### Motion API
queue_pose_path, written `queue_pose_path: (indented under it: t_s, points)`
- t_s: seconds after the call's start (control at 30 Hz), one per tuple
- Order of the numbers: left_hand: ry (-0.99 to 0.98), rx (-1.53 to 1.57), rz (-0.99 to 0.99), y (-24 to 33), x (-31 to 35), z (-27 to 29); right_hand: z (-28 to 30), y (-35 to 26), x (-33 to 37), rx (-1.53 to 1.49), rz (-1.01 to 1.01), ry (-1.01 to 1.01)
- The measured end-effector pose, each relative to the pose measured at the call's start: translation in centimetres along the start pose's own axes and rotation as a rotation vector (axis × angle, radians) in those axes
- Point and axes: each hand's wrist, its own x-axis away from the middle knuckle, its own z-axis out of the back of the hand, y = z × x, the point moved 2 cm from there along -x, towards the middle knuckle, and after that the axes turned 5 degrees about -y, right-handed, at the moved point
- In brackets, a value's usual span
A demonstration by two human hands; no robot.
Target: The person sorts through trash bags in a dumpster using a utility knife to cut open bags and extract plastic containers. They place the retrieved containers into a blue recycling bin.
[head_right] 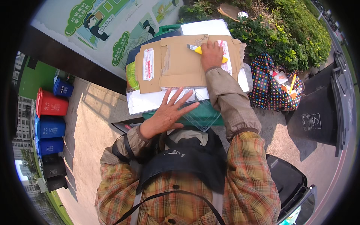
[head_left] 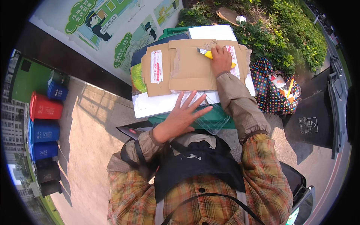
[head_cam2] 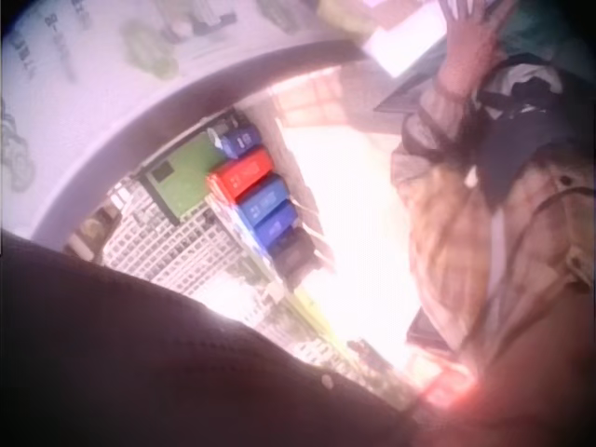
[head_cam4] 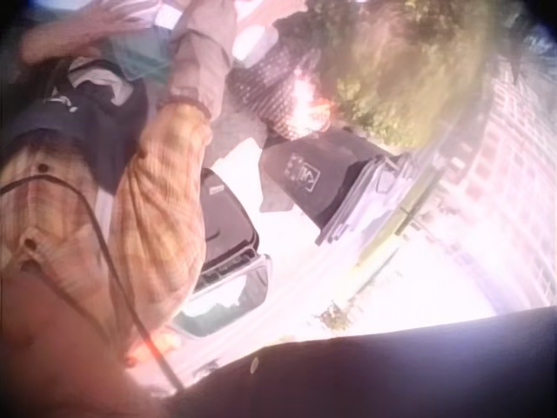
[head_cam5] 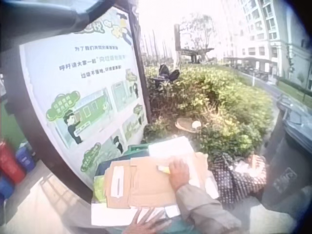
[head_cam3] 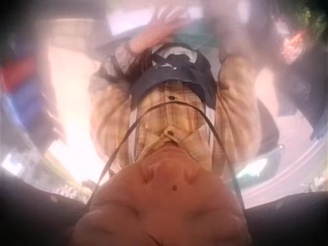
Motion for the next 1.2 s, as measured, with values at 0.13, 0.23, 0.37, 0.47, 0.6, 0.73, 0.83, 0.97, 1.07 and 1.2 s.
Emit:
queue_pose_path:
  t_s: [0.13,0.23,0.37,0.47,0.6,0.73,0.83,0.97,1.07,1.2]
  points:
    - [0.180,-0.045,-0.078,1.1,-2.1,-5.0,0.8,1.0,-1.3,0.041,0.052,0.019]
    - [0.364,0.119,-0.135,2.6,-1.5,-1.9,0.6,1.0,-1.2,-0.062,0.031,-0.100]
    - [0.718,0.736,0.118,0.7,-0.4,4.0,3.7,2.6,-2.4,-0.385,0.005,-0.163]
    - [0.792,1.260,0.282,-4.1,-2.7,4.7,10.0,3.1,-2.4,-0.654,-0.079,0.077]
    - [0.722,1.580,0.340,-11.0,-4.8,0.6,17.3,3.8,3.9,-0.909,-0.151,0.164]
    - [0.542,1.620,0.339,-13.6,-5.6,-2.6,19.9,3.6,17.8,-0.916,-0.498,-0.008]
    - [0.498,1.717,0.254,-13.2,-8.0,-3.7,19.3,1.7,31.3,-0.952,-0.951,0.009]
    - [0.624,1.366,0.523,-17.0,-6.5,-2.1,18.7,-6.4,41.8,-0.969,-1.312,0.087]
    - [0.785,0.292,0.550,-20.7,-8.3,-4.8,21.6,-12.1,45.9,-1.000,-1.568,0.237]
    - [0.772,-0.148,0.144,-15.1,-8.6,-3.8,22.3,-18.7,49.2,-0.957,-1.660,0.367]
